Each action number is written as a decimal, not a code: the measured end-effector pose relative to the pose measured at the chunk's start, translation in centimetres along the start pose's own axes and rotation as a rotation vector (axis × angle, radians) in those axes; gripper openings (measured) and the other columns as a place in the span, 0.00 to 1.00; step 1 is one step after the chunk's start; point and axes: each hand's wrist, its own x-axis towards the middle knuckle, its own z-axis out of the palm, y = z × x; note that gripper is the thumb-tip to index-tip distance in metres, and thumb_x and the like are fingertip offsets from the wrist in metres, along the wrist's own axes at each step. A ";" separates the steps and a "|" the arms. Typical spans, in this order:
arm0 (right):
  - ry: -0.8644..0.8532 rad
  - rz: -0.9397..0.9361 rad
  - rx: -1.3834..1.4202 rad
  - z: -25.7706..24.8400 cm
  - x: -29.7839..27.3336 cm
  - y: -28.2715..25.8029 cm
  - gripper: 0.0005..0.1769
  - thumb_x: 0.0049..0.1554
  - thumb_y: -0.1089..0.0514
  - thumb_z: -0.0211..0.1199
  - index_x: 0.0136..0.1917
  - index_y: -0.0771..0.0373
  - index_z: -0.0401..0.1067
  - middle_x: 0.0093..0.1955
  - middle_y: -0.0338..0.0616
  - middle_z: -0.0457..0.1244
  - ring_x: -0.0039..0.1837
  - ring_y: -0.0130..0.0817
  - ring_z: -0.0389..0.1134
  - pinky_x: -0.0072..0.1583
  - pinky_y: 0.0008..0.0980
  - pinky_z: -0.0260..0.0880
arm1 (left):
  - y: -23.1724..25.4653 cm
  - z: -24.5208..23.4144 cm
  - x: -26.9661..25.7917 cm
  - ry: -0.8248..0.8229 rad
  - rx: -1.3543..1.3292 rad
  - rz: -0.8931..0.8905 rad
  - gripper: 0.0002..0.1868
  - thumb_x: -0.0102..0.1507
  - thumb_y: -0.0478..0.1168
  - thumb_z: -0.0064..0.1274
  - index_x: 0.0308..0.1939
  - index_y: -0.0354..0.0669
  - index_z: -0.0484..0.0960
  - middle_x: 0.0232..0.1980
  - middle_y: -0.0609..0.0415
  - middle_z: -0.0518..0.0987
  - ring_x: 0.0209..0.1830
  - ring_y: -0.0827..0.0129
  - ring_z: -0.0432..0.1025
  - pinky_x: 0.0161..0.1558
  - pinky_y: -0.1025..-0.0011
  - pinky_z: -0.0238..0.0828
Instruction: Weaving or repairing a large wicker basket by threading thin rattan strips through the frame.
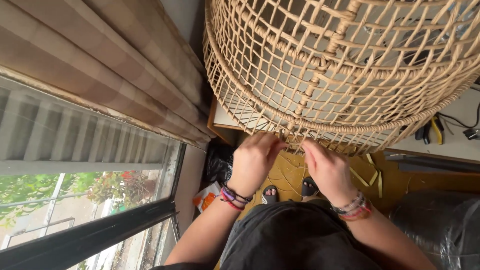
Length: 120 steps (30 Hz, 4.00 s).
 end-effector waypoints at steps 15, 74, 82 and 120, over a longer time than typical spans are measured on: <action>-0.087 0.126 0.321 -7.0 1.2 -1.9 0.25 0.60 0.65 0.55 0.71 0.61 0.68 0.26 0.41 0.69 0.31 0.36 0.72 0.38 0.37 0.77 | 3.2 3.3 -0.5 0.132 -0.139 0.044 0.06 0.64 0.45 0.61 0.33 0.51 0.83 0.25 0.63 0.77 0.29 0.68 0.76 0.33 0.74 0.76; -0.179 -0.136 0.142 -10.1 0.8 11.6 0.03 0.58 0.52 0.67 0.47 0.46 0.78 0.28 0.33 0.69 0.34 0.30 0.74 0.39 0.30 0.74 | 12.6 12.4 -0.1 0.286 -0.282 -0.339 0.15 0.63 0.52 0.63 0.38 0.51 0.75 0.25 0.61 0.82 0.24 0.67 0.79 0.29 0.70 0.77; -0.336 -0.182 0.276 -18.7 -0.2 15.0 0.05 0.57 0.59 0.61 0.47 0.54 0.77 0.33 0.27 0.71 0.32 0.22 0.72 0.40 0.27 0.73 | 17.4 10.3 2.5 -0.021 -0.291 -0.075 0.21 0.71 0.56 0.42 0.50 0.42 0.76 0.37 0.51 0.81 0.31 0.58 0.78 0.31 0.61 0.72; -0.530 -0.385 0.230 -15.4 4.9 21.7 0.21 0.63 0.64 0.55 0.68 0.59 0.70 0.23 0.39 0.65 0.22 0.30 0.65 0.30 0.25 0.67 | 21.6 19.5 4.4 0.218 0.211 -0.359 0.11 0.61 0.46 0.55 0.24 0.56 0.75 0.20 0.63 0.75 0.24 0.65 0.76 0.31 0.69 0.62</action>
